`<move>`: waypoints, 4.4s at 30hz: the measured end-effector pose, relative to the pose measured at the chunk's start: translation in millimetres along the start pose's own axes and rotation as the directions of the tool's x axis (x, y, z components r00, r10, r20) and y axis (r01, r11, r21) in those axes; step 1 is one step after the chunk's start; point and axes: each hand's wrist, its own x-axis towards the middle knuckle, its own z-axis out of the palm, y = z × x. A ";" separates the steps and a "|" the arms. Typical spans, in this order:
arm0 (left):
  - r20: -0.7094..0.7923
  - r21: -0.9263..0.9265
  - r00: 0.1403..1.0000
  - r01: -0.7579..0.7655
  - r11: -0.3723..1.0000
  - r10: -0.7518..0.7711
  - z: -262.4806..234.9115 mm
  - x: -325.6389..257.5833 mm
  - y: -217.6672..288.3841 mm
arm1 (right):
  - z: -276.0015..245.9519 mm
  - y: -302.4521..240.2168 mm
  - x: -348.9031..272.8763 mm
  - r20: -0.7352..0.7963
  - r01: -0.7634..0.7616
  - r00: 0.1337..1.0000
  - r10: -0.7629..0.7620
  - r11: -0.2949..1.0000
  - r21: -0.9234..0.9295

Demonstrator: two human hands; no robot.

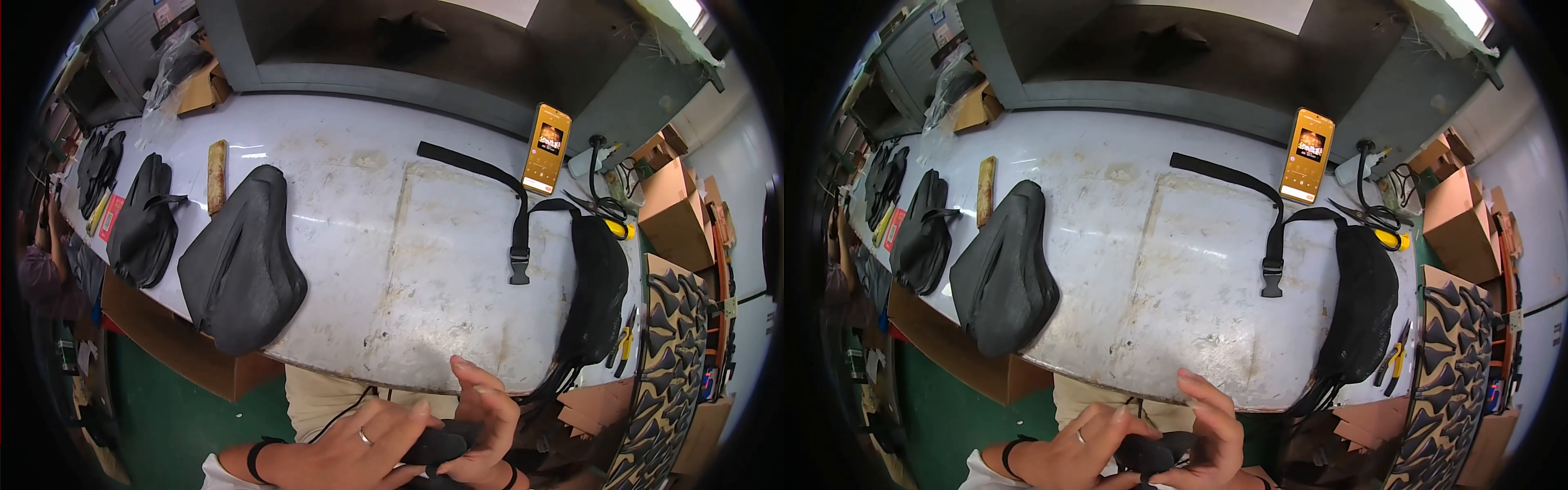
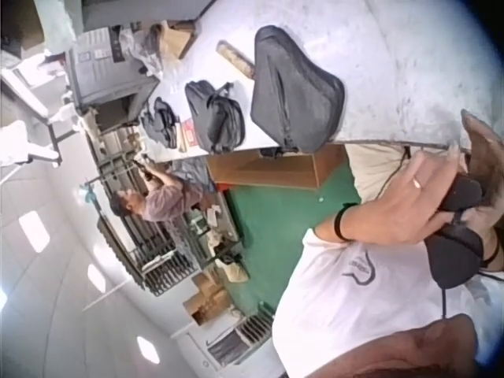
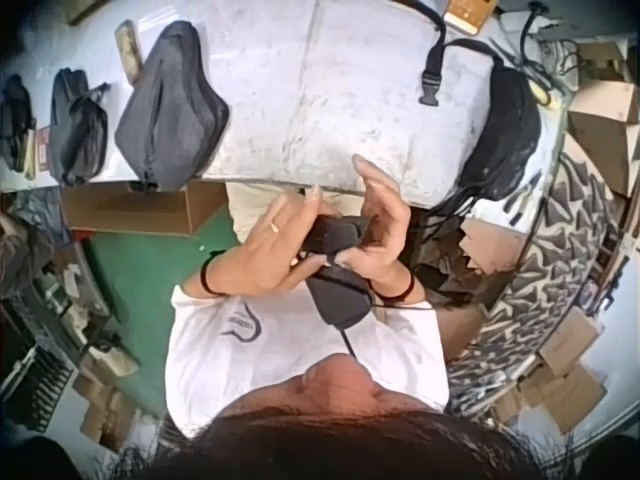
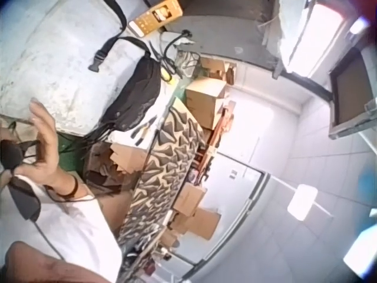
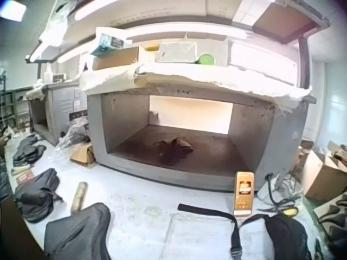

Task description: The person picks up a bicycle saddle, turns it over, and presses the edges of the cover into the base. They then reach into a heating chamber to retrieve another saddle and repeat the pressing process on its edges.

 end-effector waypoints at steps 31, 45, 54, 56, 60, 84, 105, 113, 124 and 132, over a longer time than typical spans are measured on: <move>-0.314 0.262 0.949 0.047 0.964 0.039 -14.4 -21.6 -27.1 | 12.0 -21.4 11.6 0.209 0.259 0.958 -0.198 0.909 -0.327; -0.362 -0.742 0.734 0.147 0.655 -0.575 -15.3 -15.3 -6.4 | 1.2 -9.0 25.1 -0.127 -0.466 0.651 0.749 0.526 0.711; 0.219 -0.312 0.922 0.377 0.872 -0.320 -40.1 -12.9 -24.1 | -20.1 -15.5 15.9 0.277 -0.512 0.833 0.479 0.857 0.058; 0.347 -0.310 0.872 0.453 0.836 -0.344 -44.4 -5.7 -14.1 | -15.4 -27.1 27.6 0.351 -0.567 0.752 0.558 0.819 -0.089; 0.116 -0.254 0.991 0.092 0.963 -0.064 -29.2 5.5 -8.4 | -9.4 -39.1 34.1 0.374 -0.595 0.721 0.583 0.798 -0.097; 0.072 -0.622 0.996 0.089 0.778 -0.057 -32.6 8.1 -3.5 | -24.9 -14.1 19.4 0.338 -0.481 0.870 0.360 0.773 0.413; 0.138 -0.291 0.987 -0.035 0.956 0.078 -32.3 14.9 -5.2 | -38.4 4.9 9.1 0.301 -0.408 0.894 0.331 0.880 0.243; 0.126 -0.364 0.992 0.028 0.931 0.020 -25.7 16.6 -1.8 | -29.6 4.3 1.7 0.238 -0.442 0.896 0.374 0.803 0.401; 0.056 -0.491 0.998 0.012 0.871 0.018 -15.7 16.5 -9.3 | -7.2 -8.5 -6.7 -0.122 0.007 0.992 -0.021 0.994 -0.107; 0.056 -0.526 0.988 0.154 0.836 -0.147 -17.0 3.0 -5.6 | -21.7 -6.2 0.5 0.205 -0.666 0.746 0.633 0.708 0.235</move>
